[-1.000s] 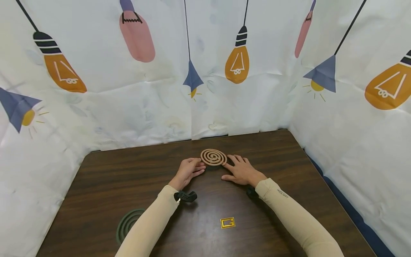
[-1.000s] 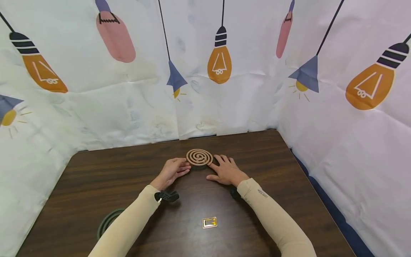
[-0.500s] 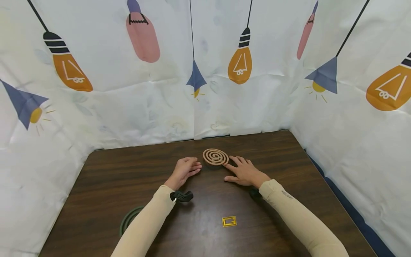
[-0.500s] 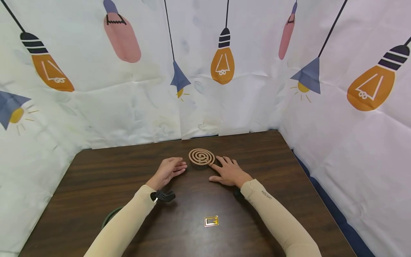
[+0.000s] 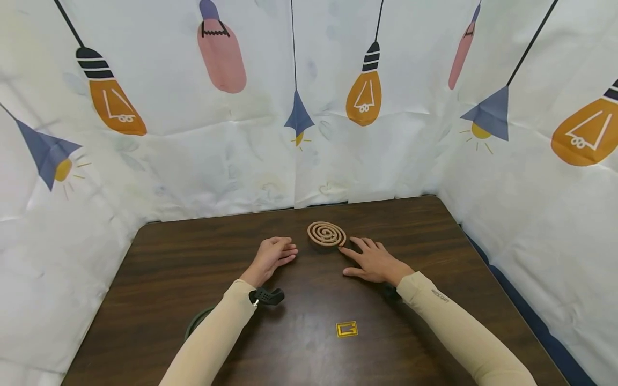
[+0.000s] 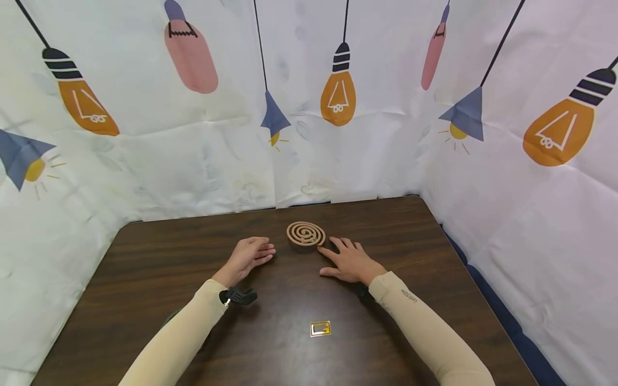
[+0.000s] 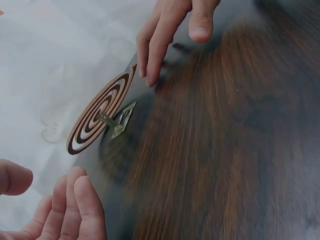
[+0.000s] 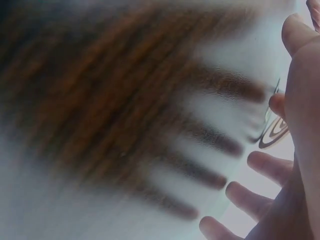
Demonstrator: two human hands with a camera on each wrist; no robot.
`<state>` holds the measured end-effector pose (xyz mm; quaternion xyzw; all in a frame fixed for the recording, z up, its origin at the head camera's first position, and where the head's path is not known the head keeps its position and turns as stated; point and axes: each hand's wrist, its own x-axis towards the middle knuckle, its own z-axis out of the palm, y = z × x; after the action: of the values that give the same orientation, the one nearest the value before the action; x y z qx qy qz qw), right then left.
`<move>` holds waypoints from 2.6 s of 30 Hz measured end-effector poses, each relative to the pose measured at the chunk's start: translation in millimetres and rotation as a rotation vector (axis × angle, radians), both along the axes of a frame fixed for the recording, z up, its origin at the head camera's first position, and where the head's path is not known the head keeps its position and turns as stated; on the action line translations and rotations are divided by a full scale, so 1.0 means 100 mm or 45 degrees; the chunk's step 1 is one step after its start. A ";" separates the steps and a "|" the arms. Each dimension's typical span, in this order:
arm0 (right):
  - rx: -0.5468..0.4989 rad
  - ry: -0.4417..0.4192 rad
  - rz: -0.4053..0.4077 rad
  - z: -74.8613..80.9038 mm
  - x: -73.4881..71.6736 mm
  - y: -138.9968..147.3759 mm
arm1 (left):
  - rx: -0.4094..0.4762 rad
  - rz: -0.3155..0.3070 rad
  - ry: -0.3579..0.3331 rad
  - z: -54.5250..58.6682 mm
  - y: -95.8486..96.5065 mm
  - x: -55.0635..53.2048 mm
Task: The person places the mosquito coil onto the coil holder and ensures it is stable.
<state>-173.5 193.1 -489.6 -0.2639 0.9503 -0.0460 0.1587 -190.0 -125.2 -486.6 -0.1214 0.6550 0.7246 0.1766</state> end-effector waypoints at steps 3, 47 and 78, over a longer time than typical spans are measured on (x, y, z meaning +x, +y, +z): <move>-0.003 -0.003 -0.002 0.01 0.03 0.01 | -0.023 -0.002 0.005 0.00 -0.05 0.02; -0.178 0.106 0.200 0.01 0.61 0.30 | -0.401 -0.175 0.131 0.30 -0.75 0.55; -0.211 0.213 0.383 -0.03 0.87 0.41 | -0.579 -0.232 0.137 0.41 -1.45 0.81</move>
<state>-86.6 233.7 -492.8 -0.4181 0.9030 -0.0775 0.0619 -109.1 -269.7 -445.7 -0.0597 0.8178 0.5452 0.1741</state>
